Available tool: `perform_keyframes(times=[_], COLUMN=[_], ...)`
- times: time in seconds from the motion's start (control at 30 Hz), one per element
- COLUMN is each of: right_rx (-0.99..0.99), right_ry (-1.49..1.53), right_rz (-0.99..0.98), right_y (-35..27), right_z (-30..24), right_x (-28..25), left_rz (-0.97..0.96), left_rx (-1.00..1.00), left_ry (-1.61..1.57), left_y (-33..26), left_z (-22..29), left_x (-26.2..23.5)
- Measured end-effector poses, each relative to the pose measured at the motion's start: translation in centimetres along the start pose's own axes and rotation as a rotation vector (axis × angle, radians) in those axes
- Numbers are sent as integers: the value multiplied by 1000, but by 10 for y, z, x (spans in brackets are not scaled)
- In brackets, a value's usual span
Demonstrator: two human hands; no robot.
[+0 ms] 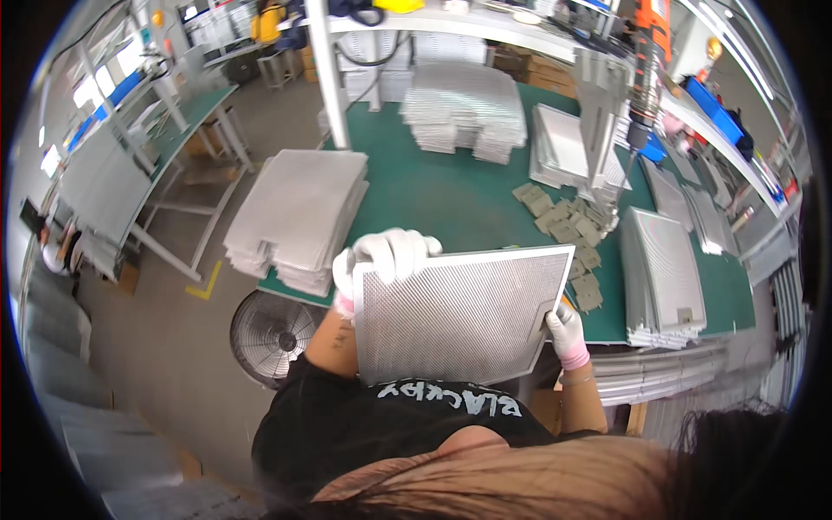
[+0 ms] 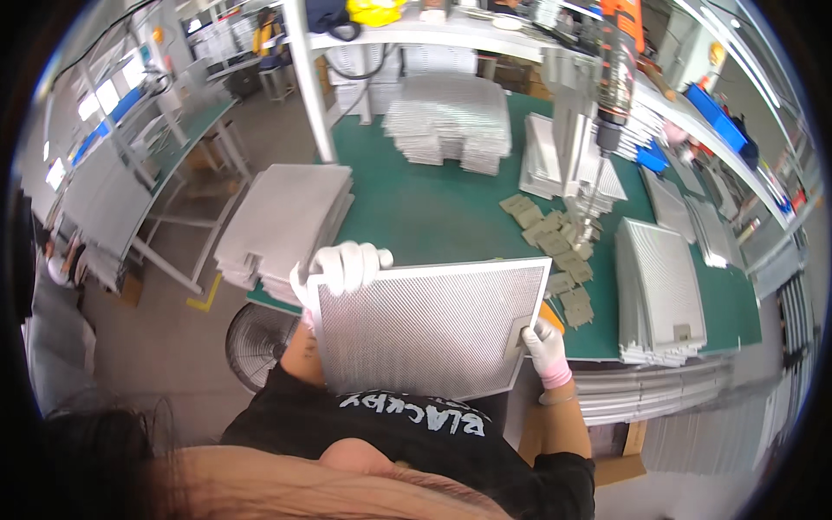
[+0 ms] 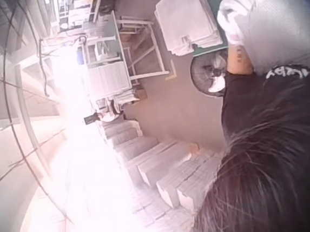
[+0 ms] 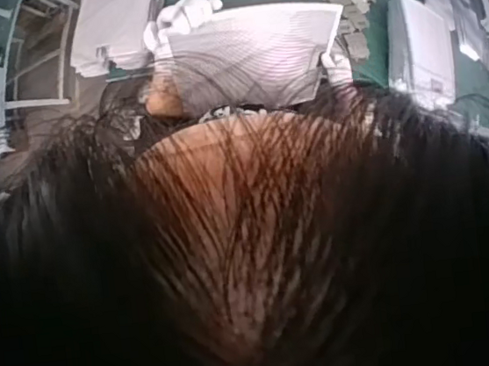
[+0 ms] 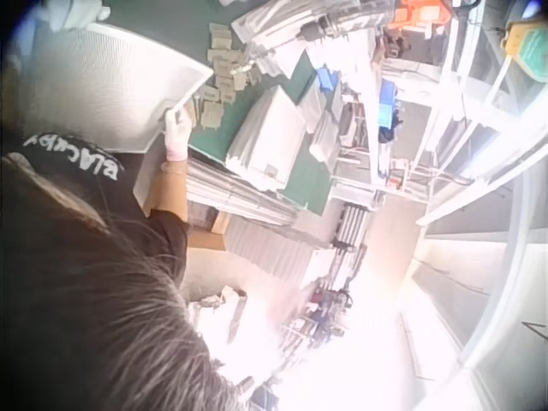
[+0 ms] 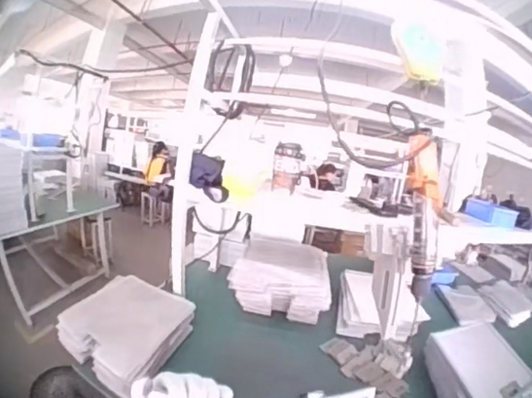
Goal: Manually assembling metal frames onto mesh air filters using a power drill and a hammer.
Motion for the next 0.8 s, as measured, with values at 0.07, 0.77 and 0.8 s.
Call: perform_keyframes(times=[0.07,0.77,0.8], right_rx=[-126,235,-6], right_ry=[73,-1343,-1290], right_rz=[238,1080,1033], right_y=[-26,-109,-85], right_z=[-6,-140,-191], right_x=[-15,-326,-270], left_rz=[338,265,339], left_rx=[-225,-1565,-1517], left_ry=[651,2155,2084], left_y=[-27,-111,-95], left_z=[17,150,157], left_x=[-38,-153,-143])
Point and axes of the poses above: each hand's wrist, its own y-axis towards the middle knuckle, its own x-axis out of the palm, z = x × y, the point moved 8 cm from there along y, towards the middle knuckle, and after that the axes turned 2 degrees about y, right-handed, at the moved point
